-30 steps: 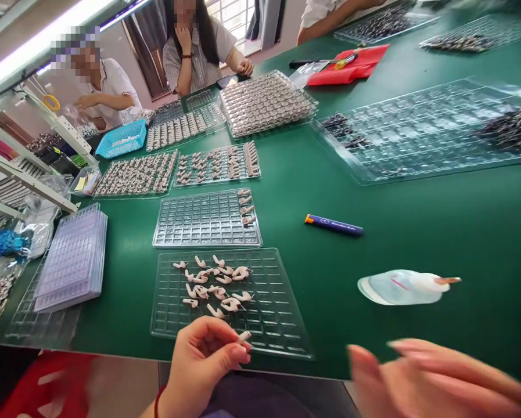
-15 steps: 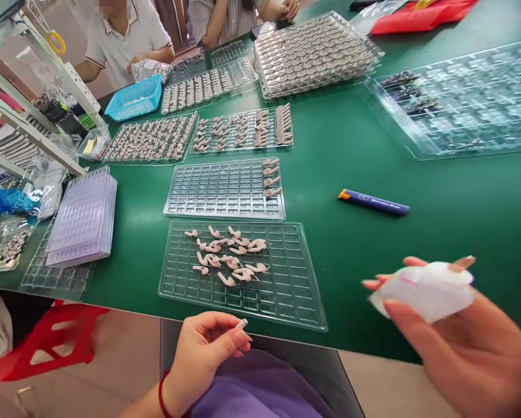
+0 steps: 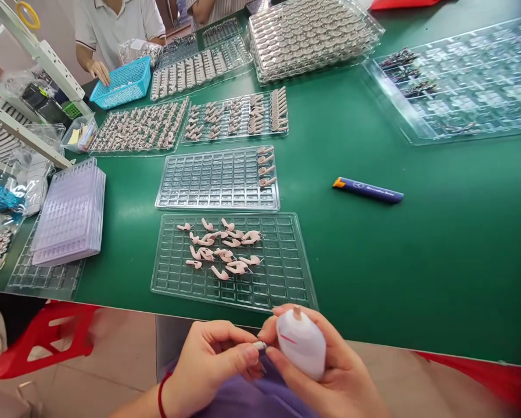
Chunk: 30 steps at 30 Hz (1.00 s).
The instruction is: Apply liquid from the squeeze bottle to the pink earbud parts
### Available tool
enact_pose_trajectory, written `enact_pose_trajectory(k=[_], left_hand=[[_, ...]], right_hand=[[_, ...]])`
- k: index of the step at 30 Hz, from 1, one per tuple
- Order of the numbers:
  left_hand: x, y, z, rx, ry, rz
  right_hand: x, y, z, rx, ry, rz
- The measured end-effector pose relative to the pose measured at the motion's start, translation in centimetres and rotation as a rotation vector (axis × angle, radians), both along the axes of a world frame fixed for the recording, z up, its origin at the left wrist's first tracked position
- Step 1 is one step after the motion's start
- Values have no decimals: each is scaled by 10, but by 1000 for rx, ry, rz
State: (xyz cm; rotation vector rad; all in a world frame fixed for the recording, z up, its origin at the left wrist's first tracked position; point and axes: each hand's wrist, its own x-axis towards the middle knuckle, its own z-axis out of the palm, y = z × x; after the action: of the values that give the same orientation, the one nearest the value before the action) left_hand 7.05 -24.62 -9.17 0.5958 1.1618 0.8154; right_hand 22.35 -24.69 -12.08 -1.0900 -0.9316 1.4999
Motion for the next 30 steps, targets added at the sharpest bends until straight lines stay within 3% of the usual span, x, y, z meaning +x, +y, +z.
enact_pose_trajectory(k=[13,22,24,28,30], left_hand=[[5,-4,-5,44,-13,-28],[6,-3,-4,55,22,-33],[2,-4,-5,89,112,-21],[-10,-6,-8,247,461,28],[-13,-6,-9,277,538,13]], right_hand=[[1,-4,2,-28,129,-10],[7,-5,-13,22,90,34],[12,-7,-17,19,16,25],[26,-7,-28,154,-252,32],[28,-5,-30,235,-377,-2]])
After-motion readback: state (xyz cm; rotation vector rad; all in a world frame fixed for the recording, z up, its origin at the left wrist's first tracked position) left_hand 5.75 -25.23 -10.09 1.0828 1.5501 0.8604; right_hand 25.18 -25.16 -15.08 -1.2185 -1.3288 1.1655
